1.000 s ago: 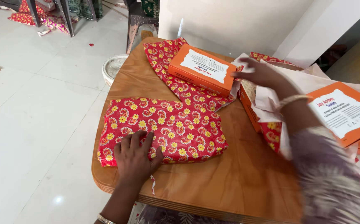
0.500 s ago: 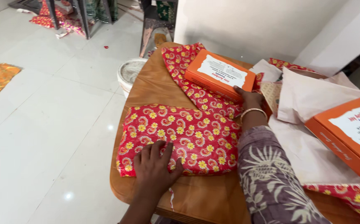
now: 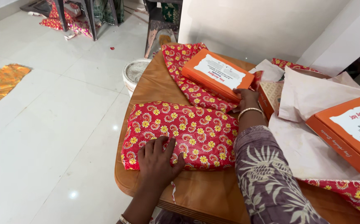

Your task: The person wraps rectangular boxes with red floral wrapping paper and white tissue paper on a wooden table. They fold the paper around each box, smooth the edges, and stack the finished wrapped gifts.

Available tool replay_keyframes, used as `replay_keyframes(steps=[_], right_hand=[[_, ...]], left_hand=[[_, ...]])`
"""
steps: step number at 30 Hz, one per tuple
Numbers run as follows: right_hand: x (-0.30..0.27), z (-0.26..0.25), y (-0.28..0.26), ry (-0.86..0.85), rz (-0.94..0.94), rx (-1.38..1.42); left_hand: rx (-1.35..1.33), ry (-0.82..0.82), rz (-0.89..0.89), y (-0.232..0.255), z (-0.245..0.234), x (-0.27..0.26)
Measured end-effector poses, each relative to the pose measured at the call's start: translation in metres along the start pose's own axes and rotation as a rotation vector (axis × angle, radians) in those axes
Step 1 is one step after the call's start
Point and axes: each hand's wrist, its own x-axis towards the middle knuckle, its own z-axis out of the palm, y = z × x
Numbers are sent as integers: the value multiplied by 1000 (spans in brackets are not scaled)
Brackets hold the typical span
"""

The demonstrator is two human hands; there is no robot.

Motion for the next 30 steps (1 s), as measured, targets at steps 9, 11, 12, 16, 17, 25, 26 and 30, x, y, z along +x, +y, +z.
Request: replay_keyframes(steps=[9, 11, 12, 16, 17, 25, 26, 30], right_hand=[[-47, 15, 0, 65, -74, -175], [-48, 15, 6, -47, -266, -586], [-44, 16, 9, -101, -376, -789], [-16, 10, 35, -17, -901, -967], [-7, 9, 41, -2, -896, -977], [22, 4, 72, 155, -1010, -718], [22, 4, 69, 166, -1033, -681], [27, -18, 45, 251, -1202, -603]], left_hand=[[4, -22, -1, 1, -1, 0], [0, -26, -9, 2, -1, -1], [-2, -28, -13, 2, 0, 0], [-9, -26, -3, 1, -1, 1], [-11, -22, 1, 0, 0, 2], [-4, -29, -1, -1, 1, 0], [-1, -22, 2, -1, 1, 1], [1, -45, -1, -1, 0, 1]])
